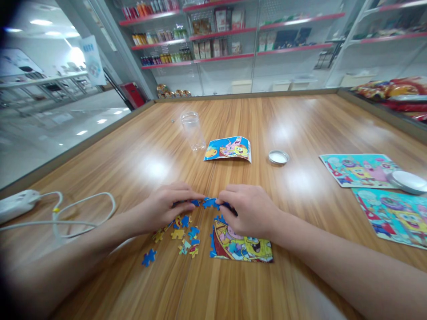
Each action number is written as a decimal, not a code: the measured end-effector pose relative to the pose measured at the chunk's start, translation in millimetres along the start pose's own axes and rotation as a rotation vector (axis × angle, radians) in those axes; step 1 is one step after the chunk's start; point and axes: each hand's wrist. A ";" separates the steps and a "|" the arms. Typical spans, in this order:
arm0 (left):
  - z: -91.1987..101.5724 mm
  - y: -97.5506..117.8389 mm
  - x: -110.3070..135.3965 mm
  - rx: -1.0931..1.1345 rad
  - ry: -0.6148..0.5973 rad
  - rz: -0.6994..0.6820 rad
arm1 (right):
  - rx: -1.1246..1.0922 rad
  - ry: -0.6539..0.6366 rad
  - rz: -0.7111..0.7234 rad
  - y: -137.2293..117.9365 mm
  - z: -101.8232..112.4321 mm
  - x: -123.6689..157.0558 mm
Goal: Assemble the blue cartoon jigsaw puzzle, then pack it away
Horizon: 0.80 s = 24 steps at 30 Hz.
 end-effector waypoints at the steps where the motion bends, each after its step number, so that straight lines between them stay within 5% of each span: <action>1: -2.4 0.0 -1.4 -0.019 0.012 -0.012 | 0.001 0.002 0.001 -0.2 0.1 -0.1; 18: -16.8 -7.1 -5.6 -0.005 0.208 -0.145 | -0.001 -0.014 0.000 -0.6 1.7 -0.1; 24: 8.9 -8.5 -2.4 -0.134 0.201 -0.118 | -0.002 -0.017 0.002 -0.3 1.7 0.2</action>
Point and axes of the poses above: each hand's wrist, its own x-axis away from the middle knuckle, its own z-axis out of the back of the hand, y = z × x, and after that the axes turned 2 degrees about y, right-handed
